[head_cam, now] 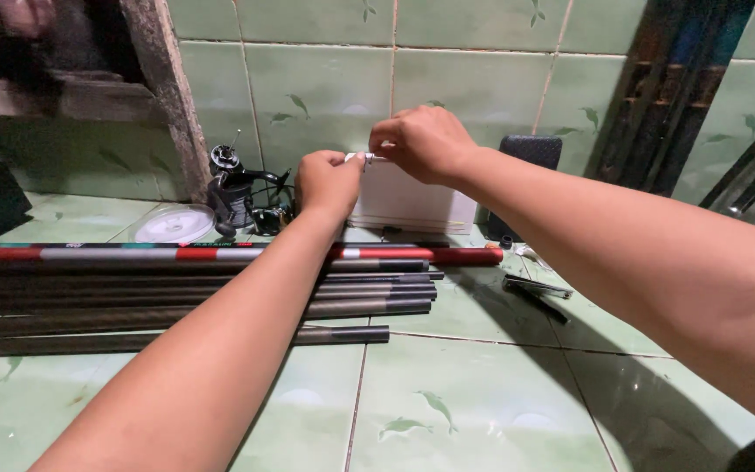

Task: The person repeatedly handles a small white plastic component of a fishing reel, using both hands to thread or adjust a thin line or wire. The person works over a tiled surface with fishing rods and reels nearby, but no final assembled state is shown.

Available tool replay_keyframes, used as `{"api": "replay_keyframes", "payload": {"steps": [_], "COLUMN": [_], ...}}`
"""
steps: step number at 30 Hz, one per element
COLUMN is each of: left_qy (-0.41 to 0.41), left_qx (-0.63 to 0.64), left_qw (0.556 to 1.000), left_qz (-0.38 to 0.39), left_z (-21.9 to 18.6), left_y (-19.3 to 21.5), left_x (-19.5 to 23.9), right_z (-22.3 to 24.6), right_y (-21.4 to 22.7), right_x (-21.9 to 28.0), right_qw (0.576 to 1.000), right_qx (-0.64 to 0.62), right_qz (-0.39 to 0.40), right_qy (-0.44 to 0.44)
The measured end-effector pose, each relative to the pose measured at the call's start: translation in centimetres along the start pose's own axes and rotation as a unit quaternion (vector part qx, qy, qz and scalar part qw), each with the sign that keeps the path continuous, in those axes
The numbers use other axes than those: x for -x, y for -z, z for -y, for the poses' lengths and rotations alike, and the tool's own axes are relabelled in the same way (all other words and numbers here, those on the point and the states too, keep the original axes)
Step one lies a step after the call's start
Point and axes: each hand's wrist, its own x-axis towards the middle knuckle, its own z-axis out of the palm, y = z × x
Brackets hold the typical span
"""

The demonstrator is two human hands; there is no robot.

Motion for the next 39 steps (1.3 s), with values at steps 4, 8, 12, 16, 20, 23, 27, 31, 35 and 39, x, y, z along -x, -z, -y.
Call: {"api": "replay_keyframes", "payload": {"steps": [4,8,12,16,20,23,27,31,35,39], "left_qy": [-0.022,-0.013,-0.004,-0.006,-0.003,-0.013,-0.019,-0.020,-0.020,-0.017], "left_qx": [0.011,0.005,-0.014,-0.013,-0.002,-0.006,-0.023,-0.026,-0.017,-0.005], "left_qw": [1.000,1.000,1.000,1.000,1.000,1.000,0.999,0.999,0.999,1.000], "left_qz": [-0.004,0.008,0.011,0.016,0.019,0.020,0.022,0.029,0.024,0.018], "left_z": [-0.6,-1.3,-1.3,-0.8,-1.0,-1.1,-1.2,-0.9,-1.0,-0.8], "left_y": [0.5,1.2,1.2,0.8,1.0,1.1,1.1,1.1,1.1,0.9], "left_x": [1.2,2.0,1.8,1.0,1.3,1.4,1.7,1.3,1.2,1.2], "right_z": [0.1,-0.2,-0.3,-0.5,-0.7,-0.6,-0.4,-0.1,-0.6,-0.4], "right_y": [0.0,-0.6,-1.0,-1.1,-1.5,-1.4,-0.9,-0.1,-0.3,-0.2], "right_x": [0.3,0.0,0.0,0.0,0.0,0.1,0.4,1.0,1.5,1.6], "right_qw": [1.000,1.000,0.999,0.999,0.998,0.998,0.998,0.999,0.996,0.996], "right_qx": [0.011,0.012,0.019,0.031,0.040,0.036,0.022,-0.028,-0.075,-0.081], "right_qz": [-0.006,-0.020,-0.027,-0.029,-0.042,-0.048,-0.052,-0.042,-0.033,-0.026], "right_qy": [0.010,0.004,0.007,0.012,0.014,0.023,0.034,0.007,-0.028,-0.040]}}
